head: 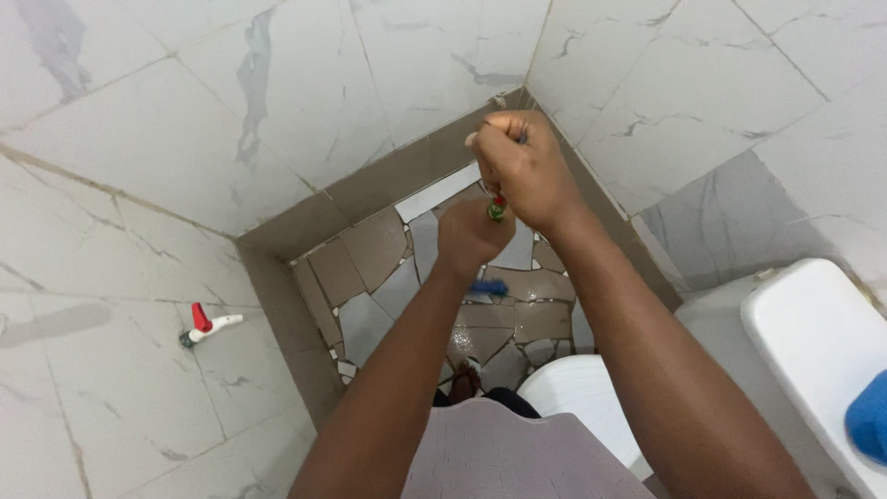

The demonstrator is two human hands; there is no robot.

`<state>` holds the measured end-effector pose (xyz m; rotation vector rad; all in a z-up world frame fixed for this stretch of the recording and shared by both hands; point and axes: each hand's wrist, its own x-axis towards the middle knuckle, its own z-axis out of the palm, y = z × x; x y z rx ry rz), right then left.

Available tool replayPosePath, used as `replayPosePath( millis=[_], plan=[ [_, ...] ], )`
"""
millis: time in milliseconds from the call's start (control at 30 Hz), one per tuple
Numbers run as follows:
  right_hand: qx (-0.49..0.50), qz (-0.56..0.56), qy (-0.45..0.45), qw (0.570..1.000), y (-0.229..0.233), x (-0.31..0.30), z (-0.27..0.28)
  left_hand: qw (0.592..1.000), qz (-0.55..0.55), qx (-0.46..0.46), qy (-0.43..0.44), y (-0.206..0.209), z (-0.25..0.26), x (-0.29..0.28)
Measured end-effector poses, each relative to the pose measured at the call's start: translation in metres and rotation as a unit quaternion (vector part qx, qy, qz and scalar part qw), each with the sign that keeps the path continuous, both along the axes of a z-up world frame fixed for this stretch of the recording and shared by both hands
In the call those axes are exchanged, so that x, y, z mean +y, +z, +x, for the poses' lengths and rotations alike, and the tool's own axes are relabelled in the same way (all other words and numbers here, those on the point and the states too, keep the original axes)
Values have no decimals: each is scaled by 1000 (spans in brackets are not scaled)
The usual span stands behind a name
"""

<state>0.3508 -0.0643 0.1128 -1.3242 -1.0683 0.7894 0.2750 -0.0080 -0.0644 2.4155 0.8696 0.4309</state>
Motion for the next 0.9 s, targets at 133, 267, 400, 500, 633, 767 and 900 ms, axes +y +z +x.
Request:
replayPosePath(
  millis=[133,267,400,500,633,767,900],
  plan=[
    [78,13,-3,997,2,-5,11,999,13,-35,27,19,2,-22],
    [118,46,-38,991,-3,-16,17,997,-71,24,23,16,11,-33],
    [109,68,-67,989,7,-21,27,998,-55,9,2,27,26,-30],
    [65,112,-71,989,23,-22,35,998,-67,-6,5,67,36,-19],
    [26,144,-92,985,35,-9,45,996,-27,57,-56,66,71,20],
    [-36,137,-110,984,24,11,50,991,-51,66,-105,62,91,64],
    [-60,114,-144,981,-3,34,65,985,-110,-17,-132,31,110,94]
  ],
)
